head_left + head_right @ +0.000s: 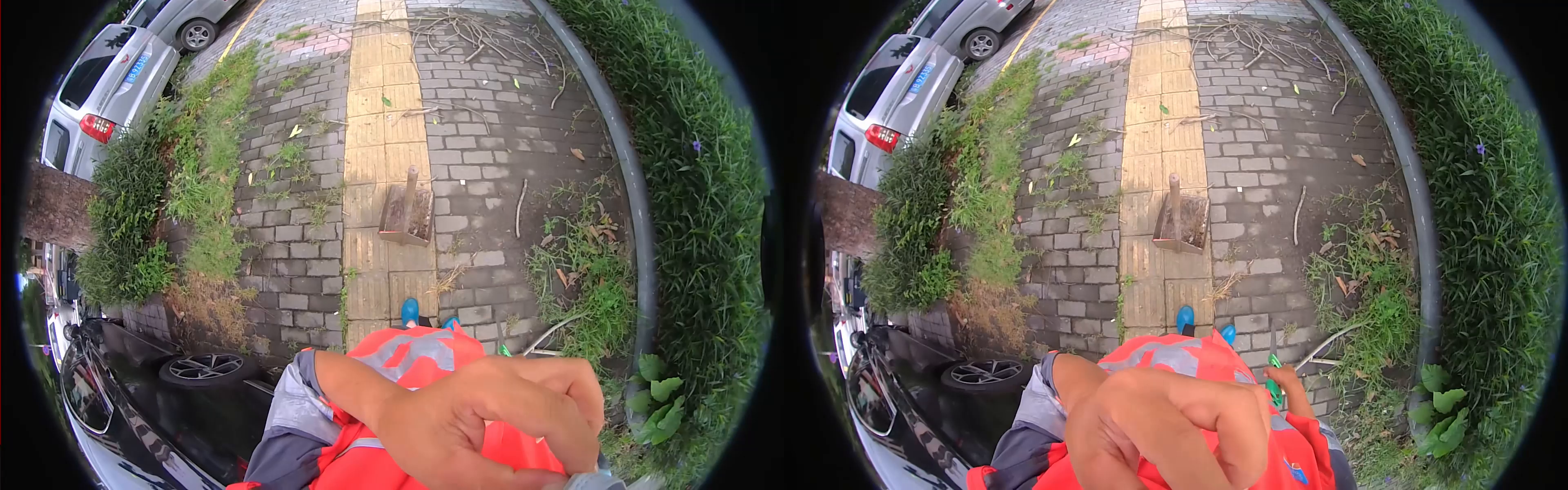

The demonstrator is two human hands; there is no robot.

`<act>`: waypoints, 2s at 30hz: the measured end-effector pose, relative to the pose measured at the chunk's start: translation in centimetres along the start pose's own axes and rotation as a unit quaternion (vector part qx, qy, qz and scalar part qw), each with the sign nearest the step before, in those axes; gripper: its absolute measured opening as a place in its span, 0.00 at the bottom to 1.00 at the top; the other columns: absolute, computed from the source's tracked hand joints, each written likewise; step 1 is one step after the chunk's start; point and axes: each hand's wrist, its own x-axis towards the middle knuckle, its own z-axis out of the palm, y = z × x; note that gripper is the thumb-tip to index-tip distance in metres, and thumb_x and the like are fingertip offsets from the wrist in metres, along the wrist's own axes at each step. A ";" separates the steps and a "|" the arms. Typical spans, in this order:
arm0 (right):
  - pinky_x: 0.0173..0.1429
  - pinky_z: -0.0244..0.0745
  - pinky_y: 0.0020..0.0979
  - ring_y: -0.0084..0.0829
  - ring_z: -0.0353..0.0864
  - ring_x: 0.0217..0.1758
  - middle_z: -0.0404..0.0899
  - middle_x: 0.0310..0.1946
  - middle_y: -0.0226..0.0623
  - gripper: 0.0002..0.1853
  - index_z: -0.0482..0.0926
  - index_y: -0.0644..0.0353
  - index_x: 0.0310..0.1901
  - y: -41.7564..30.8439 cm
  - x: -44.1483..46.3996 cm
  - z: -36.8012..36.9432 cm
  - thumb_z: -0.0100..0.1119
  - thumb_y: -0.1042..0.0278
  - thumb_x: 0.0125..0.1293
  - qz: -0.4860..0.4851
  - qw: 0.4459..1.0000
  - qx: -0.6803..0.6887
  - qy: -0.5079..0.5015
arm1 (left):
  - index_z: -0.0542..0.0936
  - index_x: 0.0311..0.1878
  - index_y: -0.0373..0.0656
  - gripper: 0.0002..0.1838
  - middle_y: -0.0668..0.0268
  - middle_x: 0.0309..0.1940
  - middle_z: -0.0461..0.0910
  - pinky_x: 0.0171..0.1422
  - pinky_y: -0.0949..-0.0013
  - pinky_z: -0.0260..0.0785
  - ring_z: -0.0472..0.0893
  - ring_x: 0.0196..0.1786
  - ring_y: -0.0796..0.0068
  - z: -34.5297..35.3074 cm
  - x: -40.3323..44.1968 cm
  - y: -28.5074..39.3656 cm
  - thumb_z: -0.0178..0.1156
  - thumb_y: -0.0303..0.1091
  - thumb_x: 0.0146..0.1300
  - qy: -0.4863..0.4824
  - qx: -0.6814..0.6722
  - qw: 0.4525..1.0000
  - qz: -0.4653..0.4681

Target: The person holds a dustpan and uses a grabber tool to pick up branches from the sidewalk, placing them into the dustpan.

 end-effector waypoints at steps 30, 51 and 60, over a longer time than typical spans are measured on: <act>0.34 0.74 0.32 0.36 0.80 0.28 0.79 0.24 0.44 0.24 0.78 0.68 0.22 0.0 -5.9 1.2 0.61 0.49 0.38 0.056 0.996 0.075 0.011 | 0.76 0.29 0.32 0.13 0.52 0.29 0.77 0.33 0.66 0.70 0.77 0.35 0.57 -2.1 -1.6 -0.2 0.53 0.35 0.60 -0.145 0.208 0.966 0.058; 0.41 0.74 0.33 0.38 0.79 0.37 0.79 0.30 0.46 0.29 0.80 0.65 0.28 2.7 -8.7 7.9 0.61 0.42 0.36 0.102 0.977 0.181 0.043 | 0.76 0.32 0.39 0.06 0.57 0.35 0.79 0.37 0.65 0.69 0.77 0.35 0.62 -3.8 -1.7 1.2 0.51 0.28 0.55 -0.321 0.170 0.931 0.046; 0.42 0.75 0.32 0.37 0.81 0.30 0.79 0.19 0.41 0.26 0.80 0.59 0.17 2.7 -10.4 13.4 0.55 0.39 0.39 0.079 0.977 0.177 0.093 | 0.76 0.28 0.40 0.05 0.57 0.32 0.80 0.34 0.66 0.69 0.78 0.34 0.64 -3.4 -2.5 0.4 0.52 0.29 0.53 -0.310 0.159 0.938 -0.001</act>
